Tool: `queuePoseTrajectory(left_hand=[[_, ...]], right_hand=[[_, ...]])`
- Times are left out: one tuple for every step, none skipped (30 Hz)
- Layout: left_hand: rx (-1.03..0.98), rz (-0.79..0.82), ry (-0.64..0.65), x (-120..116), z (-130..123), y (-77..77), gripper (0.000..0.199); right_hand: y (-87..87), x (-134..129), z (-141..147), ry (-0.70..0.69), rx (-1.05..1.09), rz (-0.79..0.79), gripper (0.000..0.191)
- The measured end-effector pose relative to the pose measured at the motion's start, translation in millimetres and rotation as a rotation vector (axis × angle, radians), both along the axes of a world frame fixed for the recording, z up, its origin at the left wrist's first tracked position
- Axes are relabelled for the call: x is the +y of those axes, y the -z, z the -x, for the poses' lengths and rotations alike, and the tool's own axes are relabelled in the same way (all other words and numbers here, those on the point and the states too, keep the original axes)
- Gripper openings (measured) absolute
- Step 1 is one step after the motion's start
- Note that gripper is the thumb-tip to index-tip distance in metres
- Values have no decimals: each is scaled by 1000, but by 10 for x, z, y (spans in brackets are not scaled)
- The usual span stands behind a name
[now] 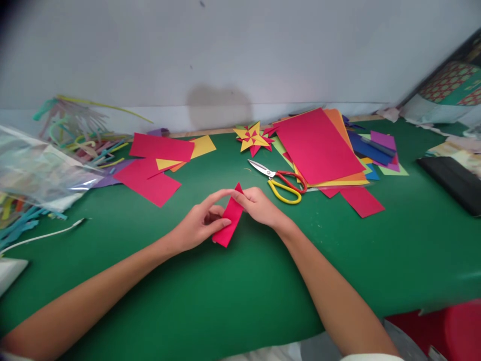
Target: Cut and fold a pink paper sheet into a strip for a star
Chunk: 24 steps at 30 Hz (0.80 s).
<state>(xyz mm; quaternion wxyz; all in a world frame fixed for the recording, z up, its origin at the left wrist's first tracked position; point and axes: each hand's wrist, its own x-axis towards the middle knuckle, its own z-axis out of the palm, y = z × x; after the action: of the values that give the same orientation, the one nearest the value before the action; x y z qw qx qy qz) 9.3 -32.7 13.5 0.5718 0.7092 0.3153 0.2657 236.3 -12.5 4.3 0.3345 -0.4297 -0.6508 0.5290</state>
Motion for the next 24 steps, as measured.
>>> queuePoseTrajectory(left_hand=[[3,-19,12,8,5,-2,53],[6,-29,27,20,9,-5,45],[6,-27,48,35,13,-9,39],[2,-11,80,50,16,-14,36],[-3,18,118,64,17,-19,37],[-10,59,153,75,18,-22,39],[-19,105,179,82,19,-23,43],[-34,150,192,84,21,-23,46],[-49,189,195,80,22,-20,50],[-63,224,193,71,25,-16,53],[-77,255,192,58,28,-11,55],[-86,278,195,41,30,-6,56],[-90,292,197,21,33,-3,57],[-95,301,197,0,35,-1,57],[-100,306,196,-21,36,-2,57],[-104,305,194,-41,37,-4,57],[-107,296,190,-58,38,-7,56],[-108,282,188,-73,39,-12,54],[-109,262,192,-85,42,-17,53],[-104,237,198,-93,45,-24,51],[-96,207,205,-99,50,-33,50],[-85,180,210,-102,55,-43,49],[-75,154,213,-102,62,-56,47],[-65,126,216,-99,68,-71,46]], right_hand=[[13,2,6,-13,41,42,64],[21,1,15,-25,75,75,64],[23,-1,26,-41,99,97,65],[22,-5,38,-62,113,110,66],[18,-10,50,-87,125,118,66],[14,-15,62,-112,135,123,67],[11,-20,72,-137,142,130,68],[10,-24,80,-159,147,138,68],[12,-27,85,-174,151,147,68],[16,-26,88,-179,155,157,67],[23,-23,88,-175,163,167,67],[30,-18,86,-160,174,176,66],[38,-12,83,-138,191,184,66],[46,-5,79,-114,209,192,65],[53,2,74,-97,224,199,65],[61,8,69,-87,236,205,64],[69,13,64,-85,244,210,64],[77,17,59,-84,251,217,65],[85,19,53,-79,261,224,65],[94,20,47,-72,272,232,65],[101,20,41,-65,284,242,65],[108,20,36,-59,295,251,65],[114,21,32,-58,303,259,65],[119,21,29,-60,308,266,65]])
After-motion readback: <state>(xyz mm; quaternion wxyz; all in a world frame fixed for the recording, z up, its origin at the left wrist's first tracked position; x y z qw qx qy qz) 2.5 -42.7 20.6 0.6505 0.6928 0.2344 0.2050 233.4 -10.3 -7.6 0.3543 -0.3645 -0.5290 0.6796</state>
